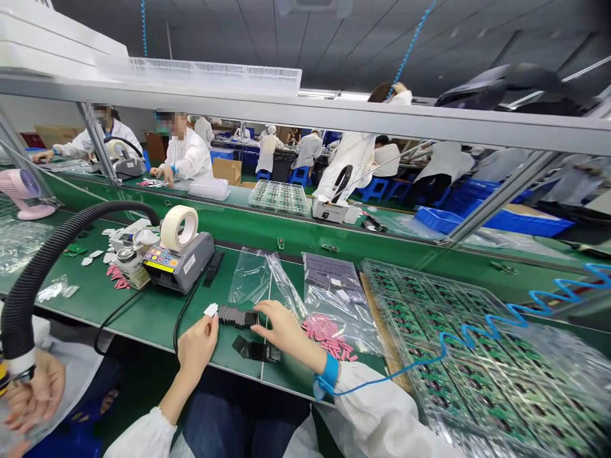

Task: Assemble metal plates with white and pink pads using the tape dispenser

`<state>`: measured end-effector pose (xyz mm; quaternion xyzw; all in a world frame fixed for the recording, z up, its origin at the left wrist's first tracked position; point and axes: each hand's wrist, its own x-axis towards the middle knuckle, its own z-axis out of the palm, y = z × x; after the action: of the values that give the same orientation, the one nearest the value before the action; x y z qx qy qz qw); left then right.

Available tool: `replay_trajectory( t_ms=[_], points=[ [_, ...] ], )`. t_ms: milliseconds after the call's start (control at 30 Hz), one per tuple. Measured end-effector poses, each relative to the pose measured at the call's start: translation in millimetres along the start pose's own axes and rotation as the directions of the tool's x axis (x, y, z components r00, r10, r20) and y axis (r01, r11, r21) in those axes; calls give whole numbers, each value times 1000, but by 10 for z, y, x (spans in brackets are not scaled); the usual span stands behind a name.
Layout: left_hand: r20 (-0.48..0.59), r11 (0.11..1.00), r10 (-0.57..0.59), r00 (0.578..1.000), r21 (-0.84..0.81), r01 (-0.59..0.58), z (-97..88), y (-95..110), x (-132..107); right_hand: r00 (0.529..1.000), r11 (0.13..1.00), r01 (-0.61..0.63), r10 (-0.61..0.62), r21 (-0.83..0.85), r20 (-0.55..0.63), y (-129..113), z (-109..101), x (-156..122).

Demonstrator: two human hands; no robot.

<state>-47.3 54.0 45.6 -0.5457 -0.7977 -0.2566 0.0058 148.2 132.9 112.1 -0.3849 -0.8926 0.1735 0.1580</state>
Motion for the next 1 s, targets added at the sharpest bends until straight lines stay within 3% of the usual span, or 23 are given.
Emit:
replay_trajectory(
  t_ms=[200,367,467,667,833,1000],
  points=[
    [21,999,-30,999,-25,30,-2,-26,-11,986,996,-84,83,-1,-145,-42,84,-426],
    [18,997,-43,999,-66,44,45,-57,-29,940,975,-223,219,14,-263,167,150,-749],
    [24,995,-37,999,-92,39,57,-62,-35,882,935,-353,342,28,-323,385,51,-544],
    [4,978,-51,999,-202,51,34,-63,-51,759,825,-553,557,117,-337,681,-121,382],
    [-18,899,-61,998,-434,48,-17,-75,-88,771,817,-456,561,353,-302,733,-262,706],
    [33,660,-123,992,-743,107,-174,21,-63,836,753,-155,445,640,-320,655,-686,537]
  ],
)
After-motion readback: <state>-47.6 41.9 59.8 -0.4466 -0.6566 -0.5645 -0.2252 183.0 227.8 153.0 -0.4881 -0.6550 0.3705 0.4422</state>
